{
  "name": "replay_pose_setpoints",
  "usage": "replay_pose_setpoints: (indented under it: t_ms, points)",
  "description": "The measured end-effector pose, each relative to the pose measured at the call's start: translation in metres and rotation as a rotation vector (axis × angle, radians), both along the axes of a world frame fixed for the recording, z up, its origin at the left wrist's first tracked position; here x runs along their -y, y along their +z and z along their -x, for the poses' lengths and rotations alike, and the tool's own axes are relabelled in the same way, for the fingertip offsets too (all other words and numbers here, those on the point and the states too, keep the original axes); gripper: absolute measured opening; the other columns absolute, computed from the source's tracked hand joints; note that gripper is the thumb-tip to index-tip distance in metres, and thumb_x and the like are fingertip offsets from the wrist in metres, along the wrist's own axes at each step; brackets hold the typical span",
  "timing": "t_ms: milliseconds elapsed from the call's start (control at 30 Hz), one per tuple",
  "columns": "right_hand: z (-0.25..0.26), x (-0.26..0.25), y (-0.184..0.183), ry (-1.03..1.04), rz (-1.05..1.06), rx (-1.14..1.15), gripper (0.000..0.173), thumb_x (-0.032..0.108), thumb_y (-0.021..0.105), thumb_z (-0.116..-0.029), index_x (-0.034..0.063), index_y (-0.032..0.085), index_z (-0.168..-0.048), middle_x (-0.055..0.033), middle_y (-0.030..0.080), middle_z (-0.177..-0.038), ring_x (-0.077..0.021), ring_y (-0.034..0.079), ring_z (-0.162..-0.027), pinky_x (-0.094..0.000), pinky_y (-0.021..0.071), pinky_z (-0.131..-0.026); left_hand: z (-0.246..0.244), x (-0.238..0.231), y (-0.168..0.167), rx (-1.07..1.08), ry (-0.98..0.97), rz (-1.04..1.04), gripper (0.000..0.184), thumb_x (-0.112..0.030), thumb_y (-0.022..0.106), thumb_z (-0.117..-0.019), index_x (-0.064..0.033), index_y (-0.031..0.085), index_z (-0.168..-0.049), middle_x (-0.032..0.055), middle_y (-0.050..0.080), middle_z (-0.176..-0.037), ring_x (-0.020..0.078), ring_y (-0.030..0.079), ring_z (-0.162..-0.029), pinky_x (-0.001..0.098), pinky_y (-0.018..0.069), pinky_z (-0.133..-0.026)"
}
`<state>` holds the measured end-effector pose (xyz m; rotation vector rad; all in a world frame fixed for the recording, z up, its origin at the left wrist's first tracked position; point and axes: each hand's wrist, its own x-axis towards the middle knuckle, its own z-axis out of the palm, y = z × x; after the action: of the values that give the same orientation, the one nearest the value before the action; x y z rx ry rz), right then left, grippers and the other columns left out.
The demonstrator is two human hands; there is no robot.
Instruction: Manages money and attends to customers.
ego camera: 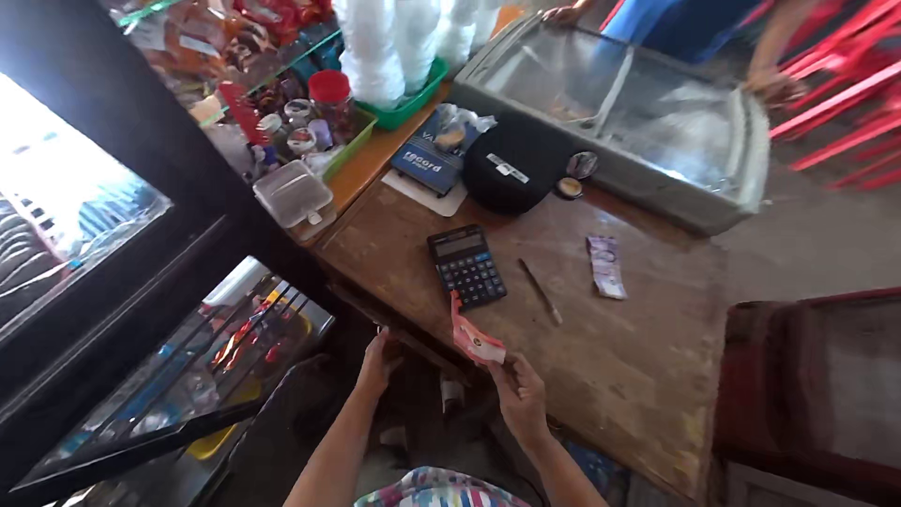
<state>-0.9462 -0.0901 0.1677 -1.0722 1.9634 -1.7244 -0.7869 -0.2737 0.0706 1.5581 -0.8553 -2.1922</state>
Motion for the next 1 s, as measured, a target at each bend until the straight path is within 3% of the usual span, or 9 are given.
replay_pose_setpoints:
  t_ms: [100,200,333,467,533,600,700,900,1000]
  points:
    - [0.036,-0.009,0.009,0.079,-0.029,-0.344,0.018,0.014,0.059,-0.1009,0.0037,0.072,-0.106,-0.0052,0.075,-0.107,-0.0084,0.07,-0.103,-0.0249,0.0581,-0.093,0.016,-0.017,0.06,0.077,-0.369,0.046,0.05,-0.039,0.041,-0.1102,0.0048,0.058,-0.128,0.02,0.066,-0.119,0.0302,0.068,-0.102,0.0467,0.0572,-0.087]
    - [0.065,-0.017,0.007,0.187,-0.057,-0.548,0.017,0.017,0.058,-0.1009,0.0099,0.074,-0.102,-0.0064,0.074,-0.112,-0.0164,0.07,-0.106,-0.0321,0.0589,-0.094,0.053,-0.038,0.115,-0.283,-0.514,0.009,0.064,-0.048,0.019,-0.109,0.0005,0.054,-0.131,0.013,0.072,-0.117,0.0255,0.072,-0.102,0.0441,0.0595,-0.089]
    - [0.094,-0.014,0.012,0.287,-0.068,-0.68,0.018,0.024,0.059,-0.1027,0.014,0.074,-0.101,-0.0067,0.074,-0.113,-0.0221,0.069,-0.112,-0.0375,0.0586,-0.096,0.127,-0.045,0.143,-0.326,-0.236,0.158,0.027,-0.011,0.045,-0.1073,0.0084,0.058,-0.122,0.0185,0.074,-0.104,0.0263,0.074,-0.092,0.0418,0.0621,-0.085]
    - [0.139,-0.016,0.024,0.128,-0.071,-0.272,0.055,0.053,0.05,-0.1039,0.0033,0.072,-0.112,-0.0117,0.071,-0.121,-0.0187,0.066,-0.116,-0.0368,0.0562,-0.098,0.185,-0.043,0.153,-0.288,-0.211,0.289,0.013,0.001,0.057,-0.1006,0.0082,0.067,-0.106,0.0154,0.076,-0.09,0.023,0.075,-0.082,0.0385,0.0639,-0.08]
    - [0.162,-0.005,0.033,0.042,-0.09,0.055,0.055,0.045,0.064,-0.0967,-0.003,0.065,-0.122,-0.0102,0.071,-0.115,-0.0128,0.069,-0.104,-0.0299,0.0592,-0.089,0.211,-0.049,0.156,-0.304,-0.274,0.381,0.007,0.004,0.066,-0.093,0.0043,0.072,-0.098,0.0097,0.076,-0.085,0.0163,0.074,-0.077,0.0337,0.0632,-0.077]
    - [0.181,0.009,0.044,0.005,-0.025,0.287,0.036,0.023,0.072,-0.0921,-0.0034,0.065,-0.115,-0.0065,0.074,-0.101,-0.0096,0.072,-0.09,-0.0266,0.0618,-0.081,0.236,-0.057,0.161,-0.33,-0.367,0.429,0.006,0.002,0.067,-0.0933,0.0014,0.073,-0.096,0.0054,0.075,-0.082,0.0113,0.072,-0.075,0.0298,0.0619,-0.075]
    - [0.214,0.014,0.046,-0.08,0.117,0.23,0.014,0.004,0.062,-0.0976,-0.0044,0.073,-0.1,-0.0041,0.073,-0.092,-0.0051,0.07,-0.079,-0.0214,0.0608,-0.076,0.265,-0.065,0.169,-0.412,-0.426,0.352,0.02,-0.005,0.048,-0.1058,0.0015,0.067,-0.104,0.0058,0.074,-0.086,0.0118,0.072,-0.079,0.0309,0.062,-0.078]
    - [0.271,-0.002,0.045,-0.116,0.172,0.182,0.016,0.011,0.06,-0.0981,-0.0002,0.068,-0.107,0.0,0.073,-0.094,-0.0048,0.069,-0.083,-0.0221,0.0587,-0.075,0.323,-0.061,0.171,-0.396,-0.325,0.438,0.009,0.004,0.063,-0.0947,0.0027,0.072,-0.095,0.0086,0.075,-0.084,0.0141,0.072,-0.077,0.0329,0.0622,-0.076]
    - [0.283,-0.001,0.043,-0.135,0.188,0.14,0.015,0.007,0.066,-0.0938,-0.0024,0.074,-0.104,-0.0041,0.075,-0.099,-0.0071,0.072,-0.09,-0.0255,0.0616,-0.085,0.355,-0.065,0.173,-0.372,-0.49,0.544,0.011,0.0,0.061,-0.0977,0.0007,0.072,-0.097,0.0035,0.074,-0.083,0.0083,0.07,-0.077,0.0278,0.0606,-0.077]
